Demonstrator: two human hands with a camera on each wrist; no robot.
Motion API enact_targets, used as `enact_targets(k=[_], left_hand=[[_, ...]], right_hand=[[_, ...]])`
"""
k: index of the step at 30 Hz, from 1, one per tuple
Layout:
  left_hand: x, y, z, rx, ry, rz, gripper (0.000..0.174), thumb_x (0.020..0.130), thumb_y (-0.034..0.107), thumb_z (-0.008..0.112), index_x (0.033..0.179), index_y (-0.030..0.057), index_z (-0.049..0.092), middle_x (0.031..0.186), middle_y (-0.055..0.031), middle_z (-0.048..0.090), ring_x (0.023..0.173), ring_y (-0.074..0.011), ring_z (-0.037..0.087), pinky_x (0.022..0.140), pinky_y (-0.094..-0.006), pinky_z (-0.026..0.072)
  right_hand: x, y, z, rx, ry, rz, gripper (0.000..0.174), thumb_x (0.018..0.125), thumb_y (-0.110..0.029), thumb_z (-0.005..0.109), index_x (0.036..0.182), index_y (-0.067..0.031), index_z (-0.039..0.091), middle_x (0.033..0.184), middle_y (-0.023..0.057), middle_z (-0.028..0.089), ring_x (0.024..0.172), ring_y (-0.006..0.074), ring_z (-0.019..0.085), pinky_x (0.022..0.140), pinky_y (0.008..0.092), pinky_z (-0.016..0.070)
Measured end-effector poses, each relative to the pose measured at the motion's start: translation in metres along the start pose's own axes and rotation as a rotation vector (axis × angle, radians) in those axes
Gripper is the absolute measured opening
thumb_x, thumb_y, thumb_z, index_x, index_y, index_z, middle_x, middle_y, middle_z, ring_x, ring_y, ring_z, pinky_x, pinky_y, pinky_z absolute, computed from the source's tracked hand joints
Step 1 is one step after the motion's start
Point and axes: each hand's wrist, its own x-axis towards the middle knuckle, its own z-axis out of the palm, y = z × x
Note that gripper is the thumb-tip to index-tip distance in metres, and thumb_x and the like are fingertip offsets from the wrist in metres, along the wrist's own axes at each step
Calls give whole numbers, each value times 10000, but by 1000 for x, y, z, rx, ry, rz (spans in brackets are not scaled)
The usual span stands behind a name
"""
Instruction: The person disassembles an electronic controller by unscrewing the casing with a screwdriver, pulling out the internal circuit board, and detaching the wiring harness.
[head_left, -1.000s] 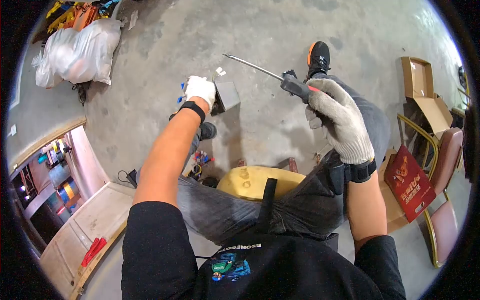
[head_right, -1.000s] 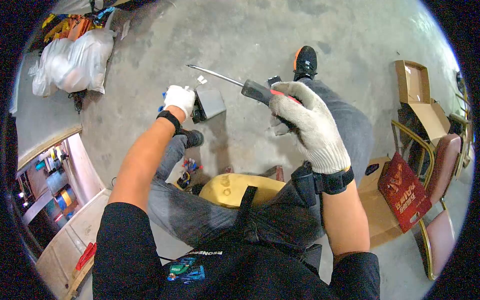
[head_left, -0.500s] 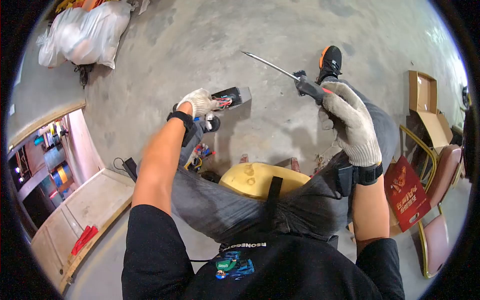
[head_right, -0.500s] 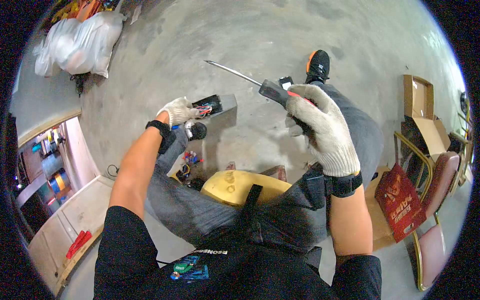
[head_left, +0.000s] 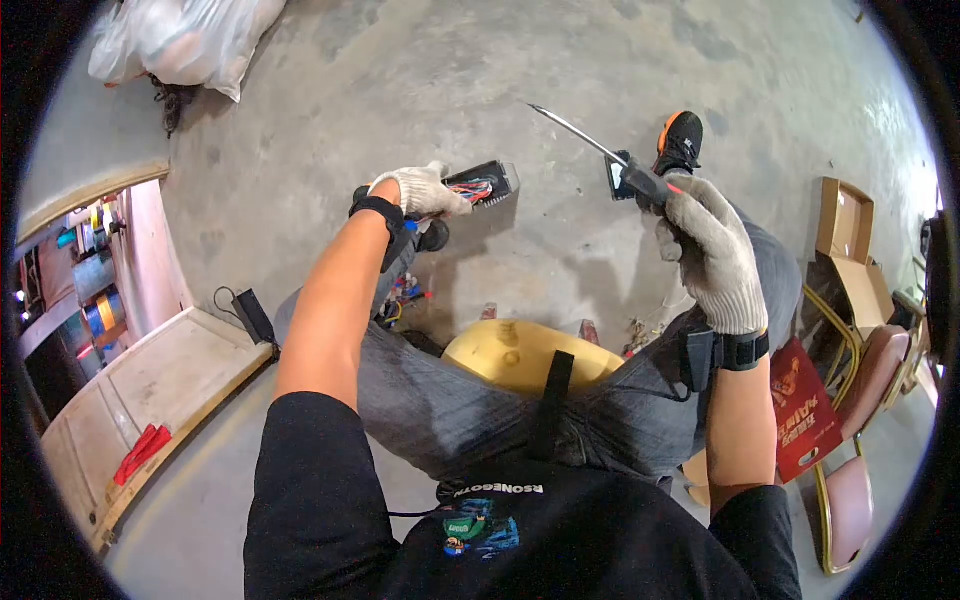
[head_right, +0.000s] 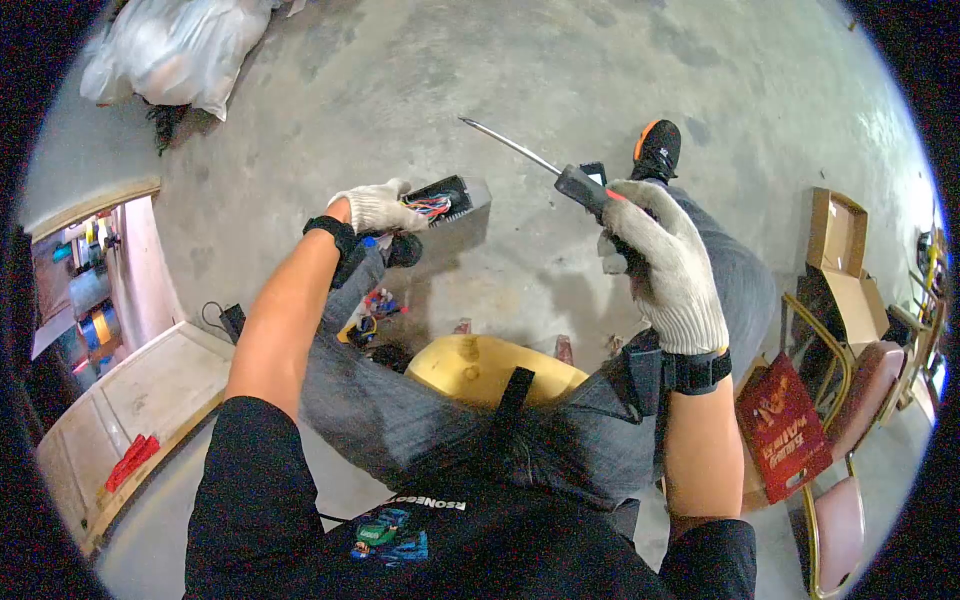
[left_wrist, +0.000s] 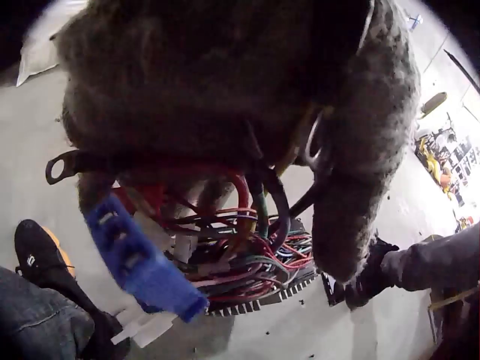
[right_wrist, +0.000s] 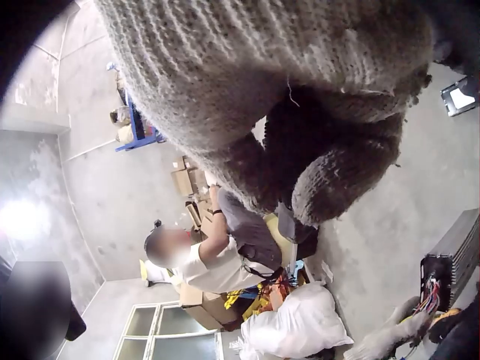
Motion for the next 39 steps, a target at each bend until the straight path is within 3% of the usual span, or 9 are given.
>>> enact_targets(k=[2, 3, 5, 9, 18, 24, 31, 36, 39], left_hand=[[1, -4, 1, -29, 5, 16, 1006, 690, 527, 807, 1516, 54, 480, 957, -66, 767, 816, -206, 714, 724, -368, 542], [1, -6, 0, -31, 4, 13, 1006, 690, 527, 807, 1516, 54, 480, 957, -66, 767, 816, -206, 714, 724, -368, 542], [-6, 1, -9, -63, -95, -9, 1006, 722, 557, 806, 1512, 11, 508, 1312, -225, 689, 1147, -313, 684, 962, -390, 530], [16, -12, 0, -79, -119, 40, 935, 750, 552, 787, 1480, 20, 548, 1292, -208, 699, 1075, -300, 706, 915, -389, 541], [0, -5, -3, -111, -112, -92, 495, 825, 475, 780, 1017, 17, 782, 837, -72, 737, 723, -211, 687, 678, -370, 533], [-13, -18, 28, -706, -69, 4, 336, 794, 392, 779, 776, 60, 729, 651, -31, 670, 532, -135, 607, 471, -313, 436], [-31, 7, 66, -443, 366, -183, 469, 802, 450, 752, 820, -18, 769, 676, -113, 706, 594, -206, 676, 568, -355, 511], [-8, 0, 97, -631, 350, -206, 478, 799, 451, 744, 872, -21, 774, 700, -118, 726, 625, -196, 699, 605, -346, 538], [-6, 10, 106, -621, 444, -304, 418, 823, 387, 731, 979, 1, 768, 855, -193, 761, 834, -323, 762, 732, -396, 575]], right_hand=[[-1, -2, 2, -20, 25, 9, 376, 1005, -182, 665, 1282, 59, 583, 974, 64, 604, 764, 108, 600, 651, 239, 503], [-1, -3, 4, -40, 44, 12, 372, 1005, -182, 664, 1280, 56, 583, 973, 61, 605, 763, 108, 600, 649, 240, 502], [0, -2, 3, -44, 28, 13, 370, 1004, -181, 666, 1278, 55, 586, 972, 58, 606, 763, 108, 601, 649, 240, 504], [1, -2, 2, -25, 15, 4, 375, 1002, -186, 669, 1280, 54, 592, 964, 51, 612, 759, 108, 603, 652, 242, 508], [1, -2, -1, -29, -3, 13, 386, 1000, -184, 672, 1292, 57, 594, 968, 63, 632, 766, 108, 611, 659, 242, 512], [0, -3, 3, -48, -7, 1, 373, 1000, -179, 669, 1280, 57, 600, 959, 66, 627, 757, 110, 606, 653, 247, 508], [4, 0, 10, -64, -23, 19, 385, 1000, -179, 666, 1284, 67, 586, 958, 67, 602, 765, 123, 597, 653, 250, 501], [8, 5, 13, -79, -54, 28, 380, 996, -160, 663, 1291, 63, 575, 987, 77, 606, 770, 132, 594, 642, 259, 489], [10, 5, 16, -111, -37, 51, 365, 998, -160, 660, 1279, 59, 579, 995, 78, 610, 770, 132, 591, 644, 259, 487]])
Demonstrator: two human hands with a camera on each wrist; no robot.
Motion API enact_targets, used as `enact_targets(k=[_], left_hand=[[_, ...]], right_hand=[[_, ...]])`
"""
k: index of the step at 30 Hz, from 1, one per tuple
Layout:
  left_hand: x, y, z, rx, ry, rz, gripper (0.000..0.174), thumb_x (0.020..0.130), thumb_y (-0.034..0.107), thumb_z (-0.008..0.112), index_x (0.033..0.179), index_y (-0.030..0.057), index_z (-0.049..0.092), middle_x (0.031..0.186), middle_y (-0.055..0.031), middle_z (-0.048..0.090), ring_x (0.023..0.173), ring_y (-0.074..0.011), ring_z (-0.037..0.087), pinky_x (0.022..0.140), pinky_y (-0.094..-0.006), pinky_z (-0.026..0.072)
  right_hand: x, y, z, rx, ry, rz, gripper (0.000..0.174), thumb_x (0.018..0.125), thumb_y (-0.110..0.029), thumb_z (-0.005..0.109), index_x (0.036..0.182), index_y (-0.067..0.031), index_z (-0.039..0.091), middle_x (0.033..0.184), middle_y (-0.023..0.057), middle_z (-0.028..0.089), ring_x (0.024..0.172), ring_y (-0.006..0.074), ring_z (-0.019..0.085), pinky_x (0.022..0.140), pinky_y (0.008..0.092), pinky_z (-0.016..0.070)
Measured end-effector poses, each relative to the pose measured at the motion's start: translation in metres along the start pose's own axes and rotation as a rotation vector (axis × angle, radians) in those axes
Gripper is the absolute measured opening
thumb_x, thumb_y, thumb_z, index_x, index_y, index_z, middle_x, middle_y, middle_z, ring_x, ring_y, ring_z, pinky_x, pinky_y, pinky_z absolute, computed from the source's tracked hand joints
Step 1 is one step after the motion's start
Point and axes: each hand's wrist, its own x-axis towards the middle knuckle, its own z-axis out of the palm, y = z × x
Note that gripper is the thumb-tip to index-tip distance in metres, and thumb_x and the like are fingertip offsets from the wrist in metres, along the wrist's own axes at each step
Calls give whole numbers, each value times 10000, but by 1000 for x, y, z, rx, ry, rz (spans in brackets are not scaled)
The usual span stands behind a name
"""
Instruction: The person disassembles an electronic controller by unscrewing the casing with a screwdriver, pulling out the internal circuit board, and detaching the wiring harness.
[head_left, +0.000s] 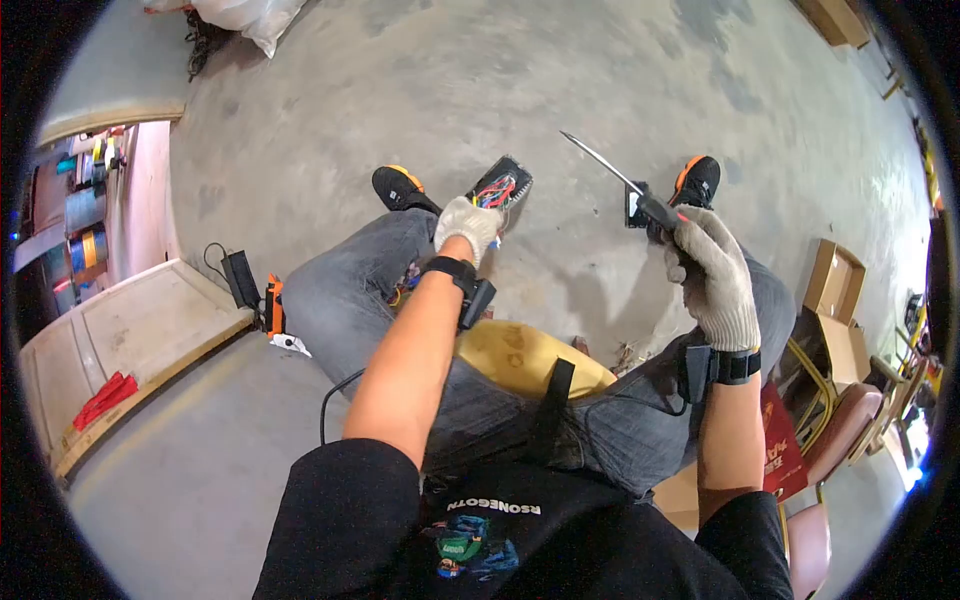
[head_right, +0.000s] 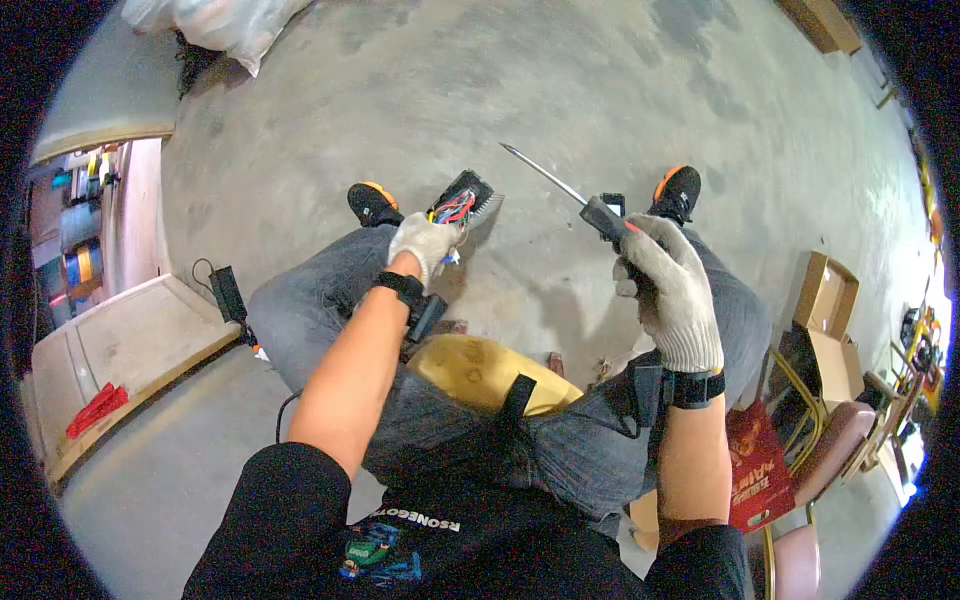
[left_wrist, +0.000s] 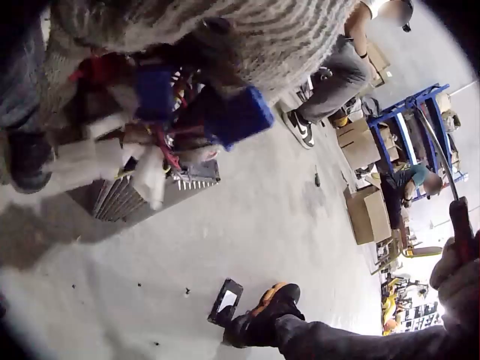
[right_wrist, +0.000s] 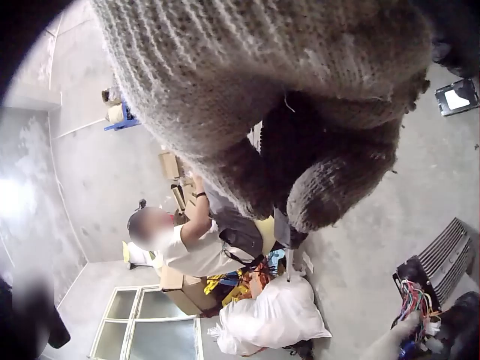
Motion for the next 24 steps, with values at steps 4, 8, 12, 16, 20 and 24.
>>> enact_targets(k=[4, 8, 12, 16, 20, 24], left_hand=[[-19, -1, 37, -215, 268, -50, 369, 908, 290, 648, 1150, 14, 680, 1082, -268, 728, 1029, -449, 707, 884, -498, 559], [-25, 8, 69, -419, 319, -121, 362, 989, 333, 608, 1174, 25, 646, 1078, -272, 726, 1036, -461, 698, 884, -528, 555], [-20, 9, 85, -478, 295, -159, 379, 995, 309, 623, 1267, 49, 578, 1106, -260, 725, 1038, -464, 699, 887, -546, 556], [-20, 8, 84, -490, 273, -167, 364, 995, 301, 635, 1235, 32, 583, 1086, -263, 721, 1031, -462, 703, 884, -551, 556], [-15, -2, 95, -375, 390, -91, 294, 953, 264, 676, 1155, 60, 613, 1041, -208, 722, 1012, -427, 706, 879, -529, 560], [-13, -10, 87, -125, 384, -26, 270, 886, 218, 702, 1122, 113, 626, 1087, -138, 702, 1062, -333, 684, 939, -476, 534]], right_hand=[[-1, 0, 3, -7, -1, -7, 361, 1002, -170, 663, 1270, 58, 582, 1000, 79, 612, 765, 133, 587, 647, 258, 487], [4, 7, 2, -53, -16, -3, 367, 1003, -189, 668, 1266, 54, 587, 981, 70, 613, 747, 130, 583, 645, 260, 487], [5, 8, 9, -108, 1, 13, 360, 999, -207, 672, 1245, 48, 606, 933, 53, 612, 730, 123, 588, 643, 261, 488], [2, 0, 24, -260, 5, 22, 345, 977, -189, 674, 1233, 37, 621, 930, 56, 628, 732, 126, 603, 655, 266, 501], [-2, -16, 61, -494, -2, -6, 344, 937, -164, 677, 1219, 28, 635, 919, 56, 649, 753, 127, 616, 694, 276, 521], [4, -24, 100, -682, -23, -29, 334, 920, -163, 693, 1195, 21, 650, 876, 47, 659, 782, 122, 628, 727, 280, 524]])
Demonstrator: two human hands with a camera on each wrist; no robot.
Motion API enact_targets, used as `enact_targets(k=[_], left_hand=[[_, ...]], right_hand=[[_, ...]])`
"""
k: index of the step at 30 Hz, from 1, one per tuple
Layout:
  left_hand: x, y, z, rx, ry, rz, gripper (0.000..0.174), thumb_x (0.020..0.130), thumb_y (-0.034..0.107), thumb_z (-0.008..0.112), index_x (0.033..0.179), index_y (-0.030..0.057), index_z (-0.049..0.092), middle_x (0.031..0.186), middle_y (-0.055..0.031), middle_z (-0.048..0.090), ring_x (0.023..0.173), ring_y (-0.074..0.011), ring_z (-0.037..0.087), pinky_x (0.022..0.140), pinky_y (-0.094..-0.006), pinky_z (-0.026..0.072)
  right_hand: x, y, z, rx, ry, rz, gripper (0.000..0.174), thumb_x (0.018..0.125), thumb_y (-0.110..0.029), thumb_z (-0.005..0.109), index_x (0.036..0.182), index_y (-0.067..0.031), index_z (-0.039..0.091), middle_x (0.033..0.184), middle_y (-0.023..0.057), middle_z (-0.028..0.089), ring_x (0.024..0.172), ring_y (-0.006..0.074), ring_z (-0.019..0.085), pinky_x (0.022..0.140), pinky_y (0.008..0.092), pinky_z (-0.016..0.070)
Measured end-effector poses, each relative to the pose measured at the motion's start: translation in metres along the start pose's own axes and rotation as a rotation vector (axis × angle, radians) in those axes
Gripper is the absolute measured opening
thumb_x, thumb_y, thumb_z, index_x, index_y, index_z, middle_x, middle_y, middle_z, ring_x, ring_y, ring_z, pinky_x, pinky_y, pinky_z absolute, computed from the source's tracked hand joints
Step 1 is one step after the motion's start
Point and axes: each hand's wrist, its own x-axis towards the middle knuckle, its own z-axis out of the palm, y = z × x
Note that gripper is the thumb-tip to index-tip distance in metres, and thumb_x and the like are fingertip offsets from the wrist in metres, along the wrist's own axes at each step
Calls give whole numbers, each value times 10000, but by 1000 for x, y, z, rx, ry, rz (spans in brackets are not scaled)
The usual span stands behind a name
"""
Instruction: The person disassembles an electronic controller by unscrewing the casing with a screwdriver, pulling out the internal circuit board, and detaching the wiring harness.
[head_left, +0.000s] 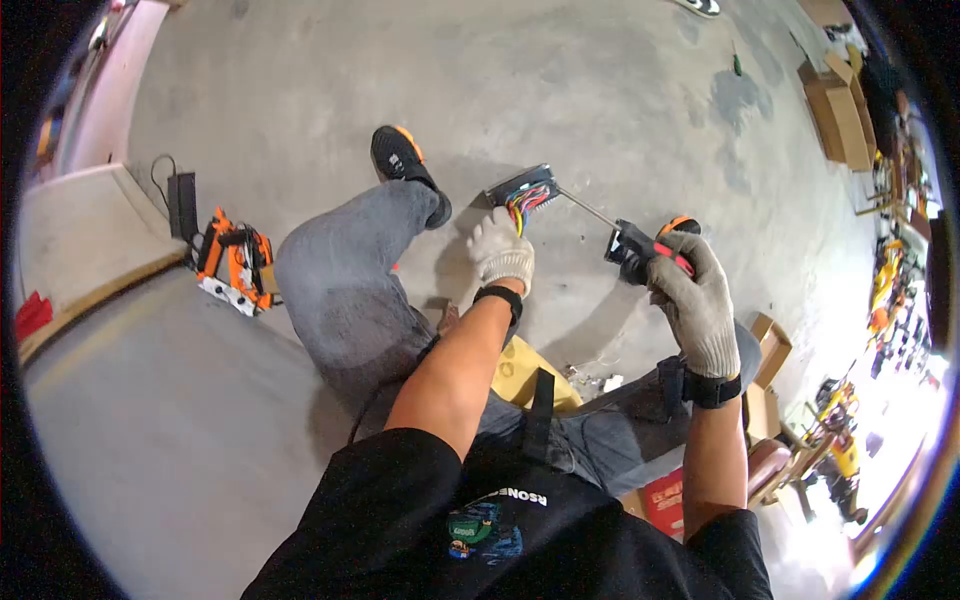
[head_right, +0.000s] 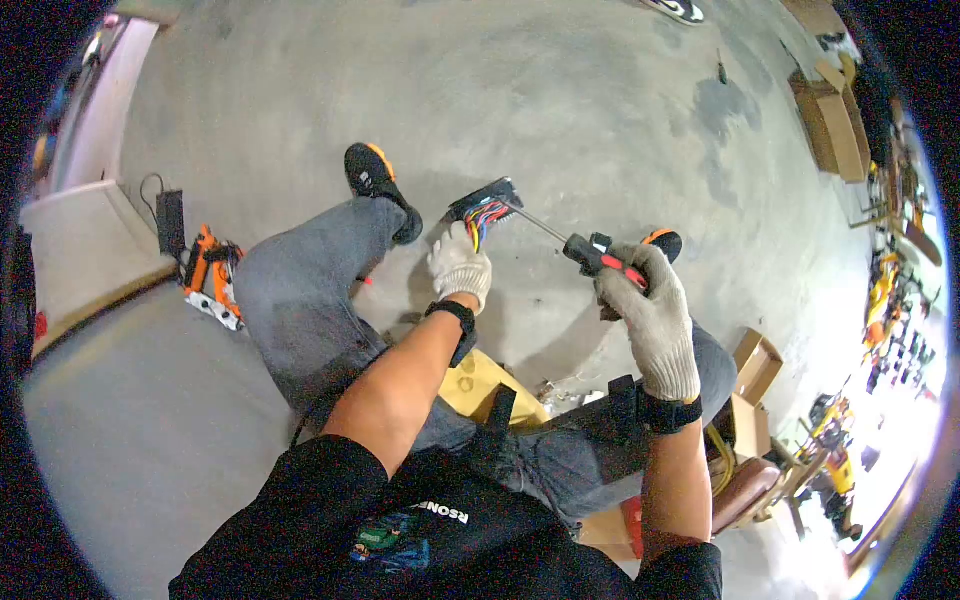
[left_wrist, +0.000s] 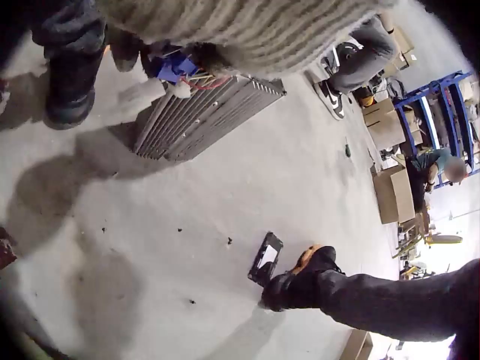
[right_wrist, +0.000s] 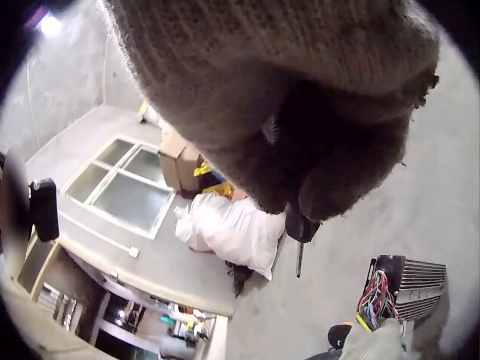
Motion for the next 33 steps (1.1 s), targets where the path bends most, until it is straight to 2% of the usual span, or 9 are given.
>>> enact_targets(k=[3, 6, 11, 13, 14, 16, 18, 21, 33], left_hand=[[1, -3, 8, 15, -26, 7, 224, 896, 207, 676, 1100, 129, 628, 1106, -118, 674, 1071, -303, 672, 944, -475, 519], [1, -3, 26, 27, 132, 42, 174, 935, 209, 622, 1087, 123, 625, 996, -88, 618, 908, -294, 671, 860, -489, 522], [-6, -1, 16, -65, 134, 50, 202, 907, 213, 648, 1084, 121, 616, 1047, -92, 610, 919, -292, 681, 843, -470, 512], [-8, 4, 11, -156, 87, 30, 202, 912, 210, 644, 1089, 120, 612, 1133, -108, 624, 958, -292, 680, 864, -458, 506], [-8, 5, 11, -214, -2, 7, 321, 879, 197, 679, 1171, 110, 578, 1396, -178, 577, 1046, -329, 669, 927, -478, 504], [-8, 9, 11, -222, -19, -14, 339, 876, 193, 682, 1183, 105, 570, 1447, -194, 550, 1051, -332, 669, 931, -475, 505], [-9, 8, 10, -235, -56, 0, 398, 868, 188, 695, 1226, 93, 549, 1528, -218, 499, 1073, -335, 667, 948, -468, 503], [-10, 10, 7, -240, 4, -16, 264, 904, 219, 653, 1140, 111, 604, 1503, -207, 542, 1004, -293, 677, 933, -448, 492], [-8, 9, 10, -285, -20, -21, 279, 895, 201, 658, 1150, 103, 601, 1487, -210, 545, 1001, -309, 684, 906, -445, 512]], right_hand=[[12, -16, 24, -167, -21, -26, 353, 907, -164, 711, 1204, 17, 651, 889, 56, 670, 794, 122, 638, 732, 287, 528], [20, -35, 51, -493, -35, -161, 394, 882, -143, 751, 1228, 9, 641, 939, 107, 701, 800, 151, 674, 744, 310, 550], [34, -54, 100, -789, -161, -318, 371, 894, -127, 752, 1221, -2, 631, 1035, 146, 682, 821, 226, 721, 783, 383, 577], [45, -51, 111, -850, -209, -453, 338, 893, -103, 734, 1205, -21, 631, 1090, 161, 654, 882, 305, 730, 813, 425, 578], [51, -50, 116, -864, -227, -453, 338, 893, -103, 734, 1205, -21, 631, 1090, 161, 654, 882, 305, 730, 813, 425, 578], [58, -48, 125, -1085, -225, -648, 346, 872, -86, 737, 1199, -38, 635, 1115, 168, 652, 947, 361, 711, 826, 432, 572], [62, -47, 135, -1096, -249, -642, 349, 866, -89, 740, 1196, -44, 636, 1119, 172, 650, 969, 377, 699, 832, 435, 570], [65, -48, 143, -1129, -270, -641, 351, 864, -98, 743, 1194, -51, 634, 1128, 178, 647, 994, 395, 688, 839, 442, 566], [71, -45, 144, -1203, -319, -634, 370, 881, -113, 733, 1223, -45, 610, 1161, 186, 636, 1018, 406, 683, 846, 449, 563]])
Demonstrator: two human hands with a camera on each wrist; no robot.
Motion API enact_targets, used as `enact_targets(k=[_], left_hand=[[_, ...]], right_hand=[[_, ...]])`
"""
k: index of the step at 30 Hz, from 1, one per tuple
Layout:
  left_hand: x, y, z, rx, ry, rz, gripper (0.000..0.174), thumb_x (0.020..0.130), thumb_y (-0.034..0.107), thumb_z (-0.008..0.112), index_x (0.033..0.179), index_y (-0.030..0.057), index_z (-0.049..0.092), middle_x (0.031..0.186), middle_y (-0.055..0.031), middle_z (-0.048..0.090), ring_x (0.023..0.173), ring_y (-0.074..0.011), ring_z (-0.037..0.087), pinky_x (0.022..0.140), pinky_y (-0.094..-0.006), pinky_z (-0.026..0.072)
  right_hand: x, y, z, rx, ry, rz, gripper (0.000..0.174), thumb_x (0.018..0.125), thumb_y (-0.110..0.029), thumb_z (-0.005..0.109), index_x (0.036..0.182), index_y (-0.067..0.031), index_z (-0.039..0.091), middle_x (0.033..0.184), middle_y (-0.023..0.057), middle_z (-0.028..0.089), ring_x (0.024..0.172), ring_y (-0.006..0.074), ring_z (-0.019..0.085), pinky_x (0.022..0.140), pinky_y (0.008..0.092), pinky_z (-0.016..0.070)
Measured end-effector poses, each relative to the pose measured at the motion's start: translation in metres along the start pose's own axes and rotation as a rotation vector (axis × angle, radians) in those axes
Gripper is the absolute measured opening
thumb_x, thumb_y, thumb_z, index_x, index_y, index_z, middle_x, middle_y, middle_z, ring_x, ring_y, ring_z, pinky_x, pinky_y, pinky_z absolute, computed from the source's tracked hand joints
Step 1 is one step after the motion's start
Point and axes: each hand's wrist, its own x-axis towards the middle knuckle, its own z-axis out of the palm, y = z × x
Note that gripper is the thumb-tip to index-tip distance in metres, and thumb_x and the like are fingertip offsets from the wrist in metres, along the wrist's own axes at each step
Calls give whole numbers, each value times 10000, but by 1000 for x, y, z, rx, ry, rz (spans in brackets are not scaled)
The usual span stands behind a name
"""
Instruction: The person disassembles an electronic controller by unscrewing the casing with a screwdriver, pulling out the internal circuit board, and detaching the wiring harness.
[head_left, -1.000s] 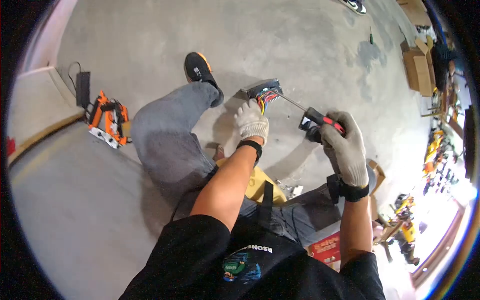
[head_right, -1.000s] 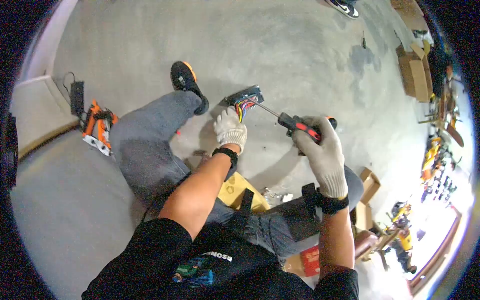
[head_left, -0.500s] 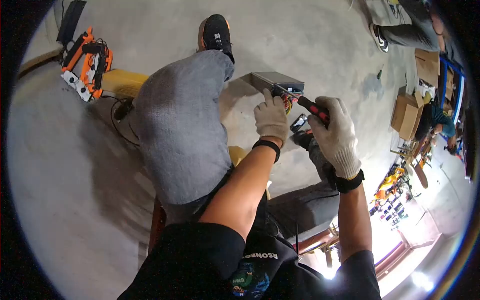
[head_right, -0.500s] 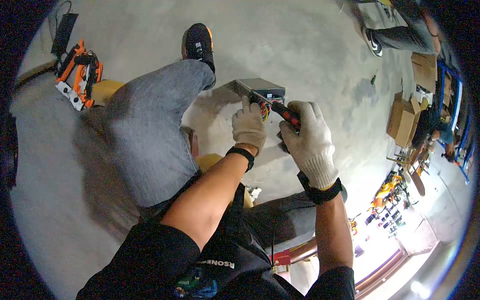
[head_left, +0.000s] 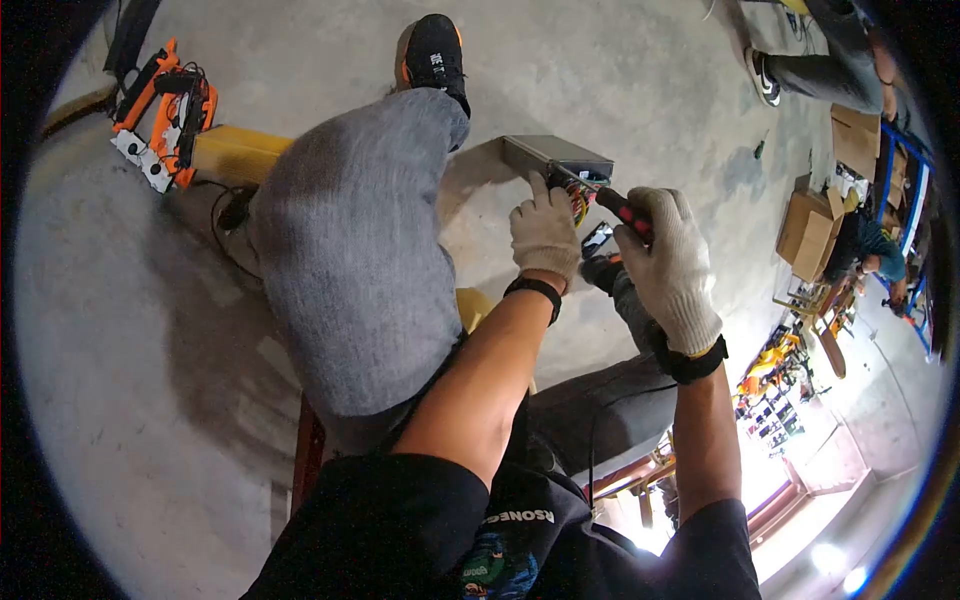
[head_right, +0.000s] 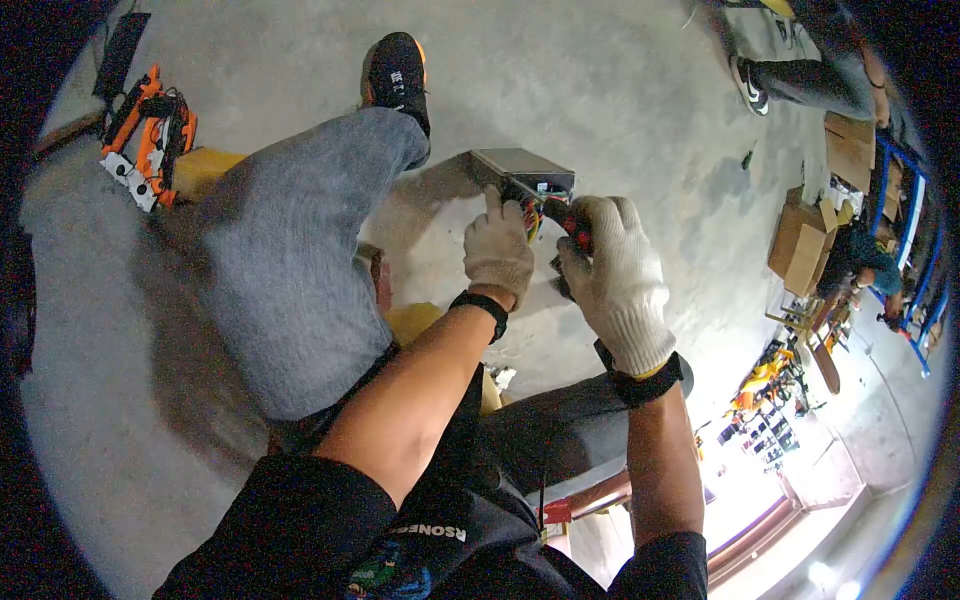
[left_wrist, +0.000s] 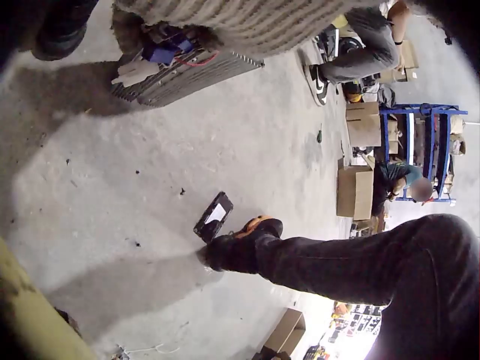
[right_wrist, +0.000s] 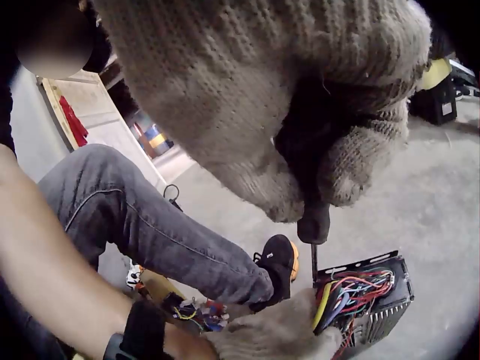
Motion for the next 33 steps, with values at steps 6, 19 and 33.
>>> enact_targets(k=[6, 19, 33], left_hand=[[-1, 1, -3, 27, 1, 11, 285, 891, 206, 665, 1147, 105, 593, 1499, -217, 531, 986, -307, 688, 909, -439, 512], [2, 2, -3, 16, -15, -19, 276, 903, 237, 669, 1133, 109, 589, 1476, -211, 538, 949, -305, 682, 876, -453, 513], [3, 6, -11, -17, -60, -40, 249, 932, 228, 638, 1143, 100, 611, 1518, -228, 520, 1018, -289, 687, 922, -431, 507]], right_hand=[[0, 0, 3, -5, 15, -9, 370, 879, -100, 734, 1223, -40, 609, 1148, 187, 632, 1008, 407, 683, 824, 460, 568], [4, -23, 12, -235, -106, -117, 431, 908, -112, 692, 1302, -68, 524, 1224, 221, 548, 981, 430, 687, 783, 505, 599], [15, -31, 17, -195, 29, 99, 475, 937, -119, 694, 1374, -105, 508, 1225, 212, 590, 983, 435, 689, 780, 516, 592]])
